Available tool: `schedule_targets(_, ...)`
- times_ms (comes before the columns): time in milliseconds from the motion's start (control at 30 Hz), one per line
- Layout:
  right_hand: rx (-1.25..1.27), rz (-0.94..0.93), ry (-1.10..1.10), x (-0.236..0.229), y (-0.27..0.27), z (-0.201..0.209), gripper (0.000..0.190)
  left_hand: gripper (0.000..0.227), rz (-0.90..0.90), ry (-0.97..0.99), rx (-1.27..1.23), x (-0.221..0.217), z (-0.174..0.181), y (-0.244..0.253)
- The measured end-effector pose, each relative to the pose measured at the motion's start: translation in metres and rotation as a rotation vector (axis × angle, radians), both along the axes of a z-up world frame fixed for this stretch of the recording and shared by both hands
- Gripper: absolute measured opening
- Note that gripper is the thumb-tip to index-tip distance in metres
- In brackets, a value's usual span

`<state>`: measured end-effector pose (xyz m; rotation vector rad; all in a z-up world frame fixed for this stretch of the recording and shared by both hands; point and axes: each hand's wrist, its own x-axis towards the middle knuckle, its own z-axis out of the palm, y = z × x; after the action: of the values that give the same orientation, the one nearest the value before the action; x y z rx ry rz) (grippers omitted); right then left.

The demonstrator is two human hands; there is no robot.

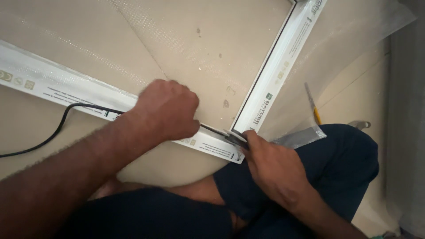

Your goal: Installing a mesh screen into a white window frame by pressing a rubber spline into the groove.

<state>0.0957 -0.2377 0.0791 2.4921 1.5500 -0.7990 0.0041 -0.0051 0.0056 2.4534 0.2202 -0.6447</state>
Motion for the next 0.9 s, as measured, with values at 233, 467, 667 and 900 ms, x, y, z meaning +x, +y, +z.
schedule_targets(233,-0.185,-0.119,0.069,0.004,0.017,0.0,0.025,0.02,-0.002,-0.001,-0.044,0.002,-0.012,-0.022)
schedule_targets(467,-0.145,0.027,0.053,0.005,0.018,-0.004,0.023,0.011,-0.091,-0.036,0.034,0.004,-0.002,-0.023)
schedule_targets(667,-0.025,0.126,0.005,-0.01,0.023,-0.012,0.025,0.011,-0.052,-0.052,0.037,0.0,-0.005,-0.021)
schedule_targets(900,-0.125,0.044,0.009,-0.013,0.03,-0.021,0.023,0.011,-0.063,-0.089,0.018,-0.001,-0.014,-0.015)
